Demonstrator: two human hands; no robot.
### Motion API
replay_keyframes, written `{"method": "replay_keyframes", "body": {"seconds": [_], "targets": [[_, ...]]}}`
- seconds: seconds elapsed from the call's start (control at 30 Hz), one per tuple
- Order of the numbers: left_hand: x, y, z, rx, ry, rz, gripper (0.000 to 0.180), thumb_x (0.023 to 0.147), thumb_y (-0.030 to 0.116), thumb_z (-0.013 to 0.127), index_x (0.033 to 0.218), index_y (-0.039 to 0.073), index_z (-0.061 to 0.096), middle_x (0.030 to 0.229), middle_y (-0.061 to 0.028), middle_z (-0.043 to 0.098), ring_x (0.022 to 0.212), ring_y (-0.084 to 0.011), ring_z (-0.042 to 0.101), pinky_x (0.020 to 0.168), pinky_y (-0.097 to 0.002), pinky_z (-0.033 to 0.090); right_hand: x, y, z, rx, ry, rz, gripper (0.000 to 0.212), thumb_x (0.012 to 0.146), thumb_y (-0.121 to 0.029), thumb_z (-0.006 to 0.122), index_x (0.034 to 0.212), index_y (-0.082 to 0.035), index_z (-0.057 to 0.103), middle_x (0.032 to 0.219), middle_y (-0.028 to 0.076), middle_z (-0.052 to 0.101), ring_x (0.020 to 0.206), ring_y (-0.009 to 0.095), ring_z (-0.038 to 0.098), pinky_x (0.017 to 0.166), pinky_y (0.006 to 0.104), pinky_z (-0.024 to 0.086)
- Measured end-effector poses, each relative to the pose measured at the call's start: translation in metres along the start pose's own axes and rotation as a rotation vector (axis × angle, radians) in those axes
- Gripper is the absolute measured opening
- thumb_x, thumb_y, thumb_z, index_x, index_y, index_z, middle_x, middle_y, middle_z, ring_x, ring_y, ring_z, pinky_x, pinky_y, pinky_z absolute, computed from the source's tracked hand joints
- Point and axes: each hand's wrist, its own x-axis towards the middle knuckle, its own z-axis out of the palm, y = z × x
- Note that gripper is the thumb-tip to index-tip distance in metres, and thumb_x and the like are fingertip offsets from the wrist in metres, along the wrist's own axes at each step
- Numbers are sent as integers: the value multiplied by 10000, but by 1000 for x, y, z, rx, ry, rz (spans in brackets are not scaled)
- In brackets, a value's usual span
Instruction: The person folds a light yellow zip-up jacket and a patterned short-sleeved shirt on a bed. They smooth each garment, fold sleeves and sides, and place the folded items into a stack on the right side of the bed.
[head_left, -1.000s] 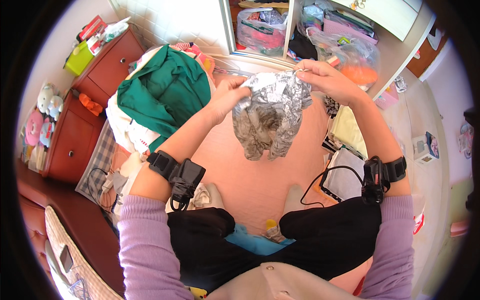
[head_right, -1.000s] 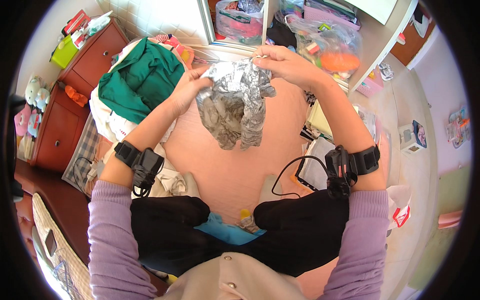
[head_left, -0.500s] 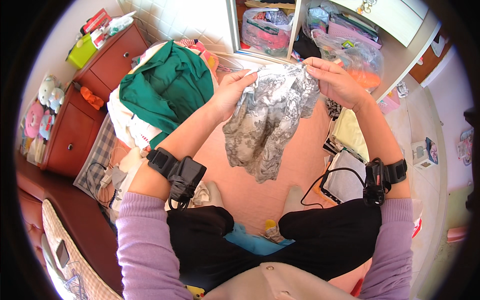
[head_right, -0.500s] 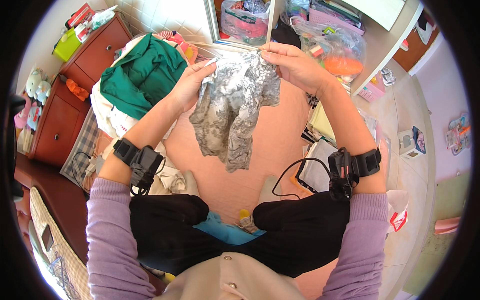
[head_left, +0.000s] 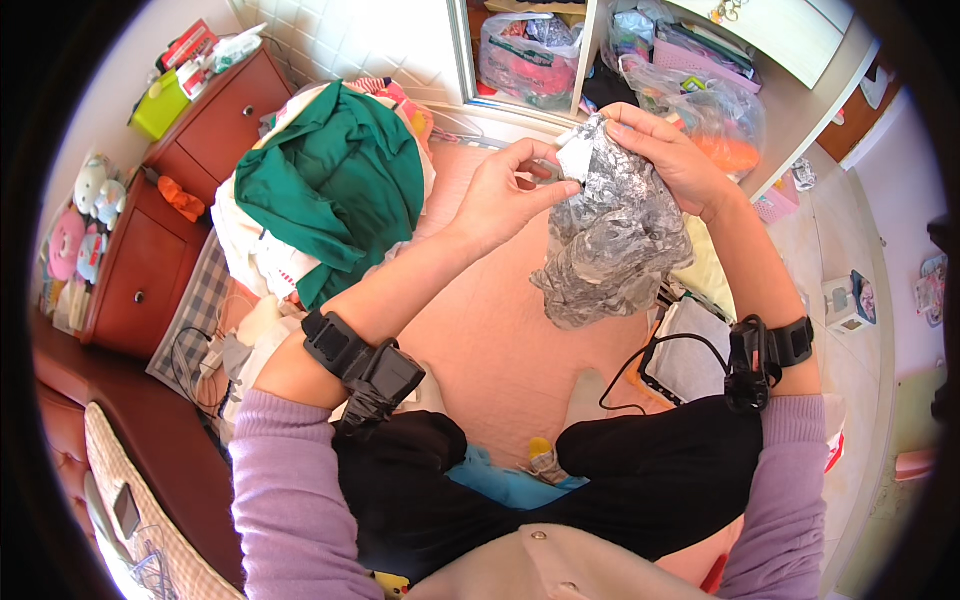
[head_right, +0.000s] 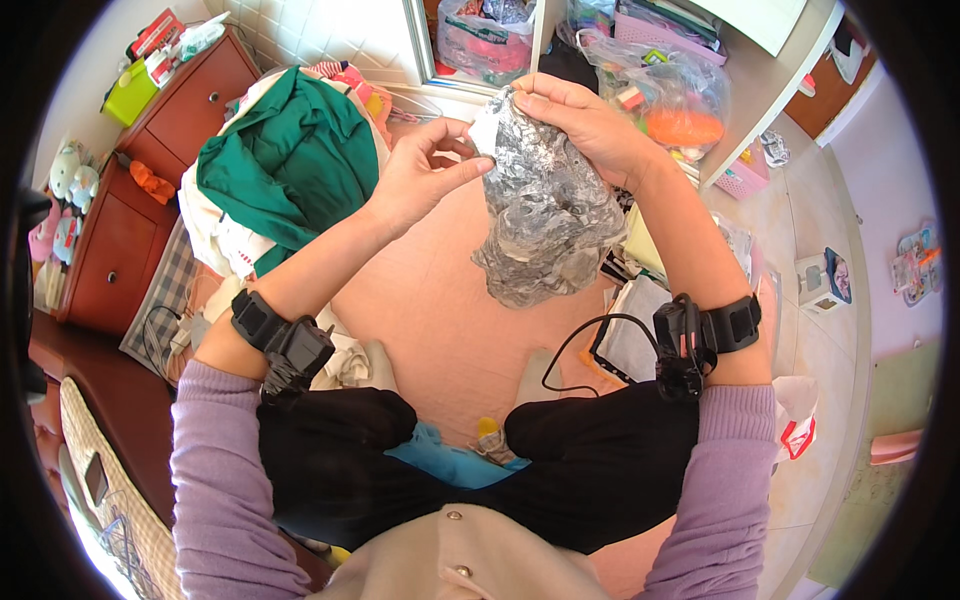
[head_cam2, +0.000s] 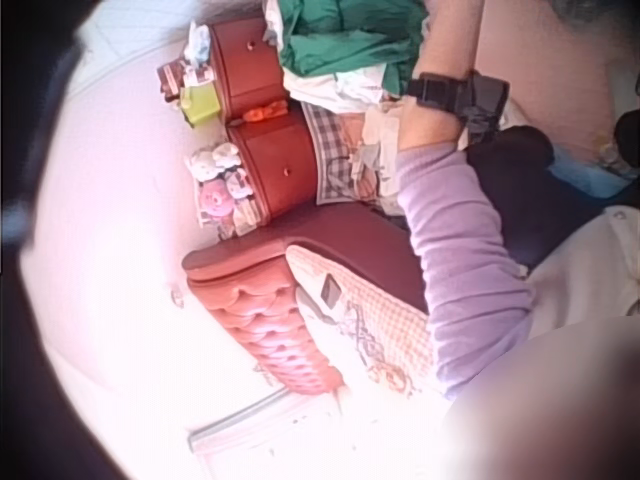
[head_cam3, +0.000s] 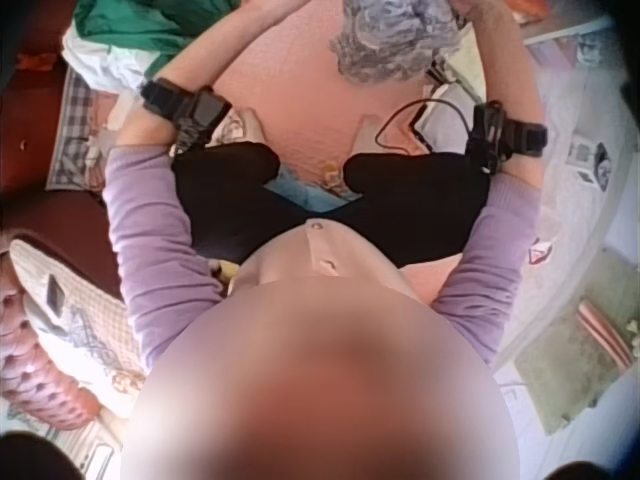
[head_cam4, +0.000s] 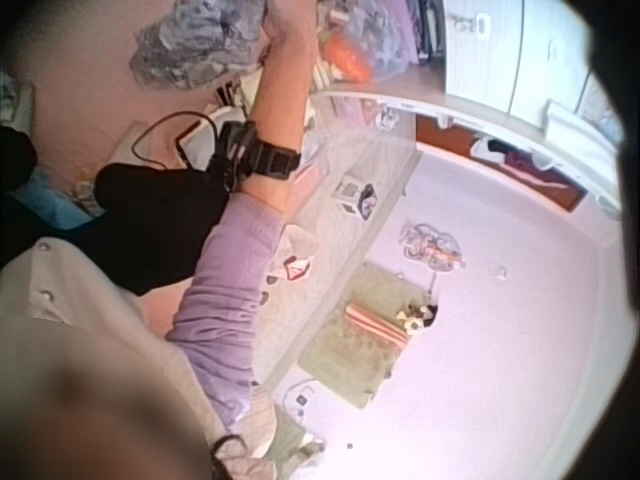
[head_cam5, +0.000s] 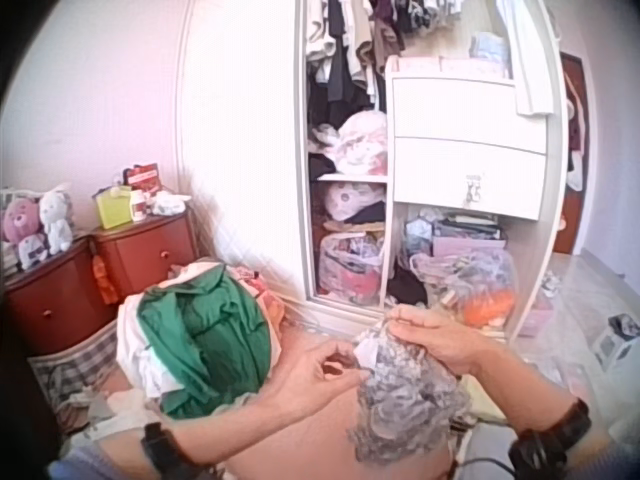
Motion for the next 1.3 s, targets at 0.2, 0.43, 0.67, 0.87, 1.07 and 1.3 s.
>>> {"method": "replay_keyframes", "body": {"seconds": [0.2, 0.43, 0.67, 0.87, 1.07, 1.3], "targets": [[-6, -5, 1, -286, -287, -302, 349, 924, 182, 678, 1239, 46, 611, 1141, -26, 658, 1077, -117, 577, 1007, -323, 429, 1, -1, 3, 10, -33, -19, 199, 1018, -239, 520, 1142, -84, 536, 985, -37, 598, 903, 22, 585, 809, 213, 504], [-2, -16, -17, -488, -130, -375, 244, 962, 246, 621, 1129, 72, 659, 1024, 18, 667, 918, -63, 573, 857, -274, 442, -2, -2, -3, -243, 55, -19, 235, 959, -197, 618, 1149, -62, 583, 963, -19, 667, 889, 35, 591, 795, 217, 469], [-8, -8, -17, -487, -175, -441, 296, 954, 286, 642, 1129, 47, 654, 1048, 4, 662, 961, -75, 584, 883, -277, 459, -2, -4, -3, -308, 154, 20, 266, 929, -184, 657, 1149, -45, 604, 925, -2, 689, 869, 45, 583, 801, 221, 440], [-10, -3, -2, -411, -305, -415, 311, 883, 162, 723, 1161, 40, 653, 1075, -19, 687, 969, -93, 617, 886, -289, 480, 3, -1, 1, -344, 134, -17, 270, 938, -198, 647, 1149, -38, 596, 913, 20, 692, 856, 59, 600, 771, 228, 456], [-11, 2, 2, -455, -365, -419, 303, 863, 110, 728, 1153, 56, 660, 1078, -31, 696, 981, -102, 628, 898, -296, 480, 4, 4, -1, -307, 164, -30, 272, 938, -196, 648, 1149, -32, 595, 906, 25, 692, 829, 61, 607, 749, 238, 477], [-12, 12, 9, -488, -263, -465, 390, 822, 73, 746, 1192, 53, 626, 1103, -31, 680, 1028, -118, 616, 947, -309, 466, 6, 6, -1, -339, 102, -38, 306, 941, -189, 645, 1204, -47, 582, 896, 31, 694, 830, 59, 609, 748, 235, 478]]}}
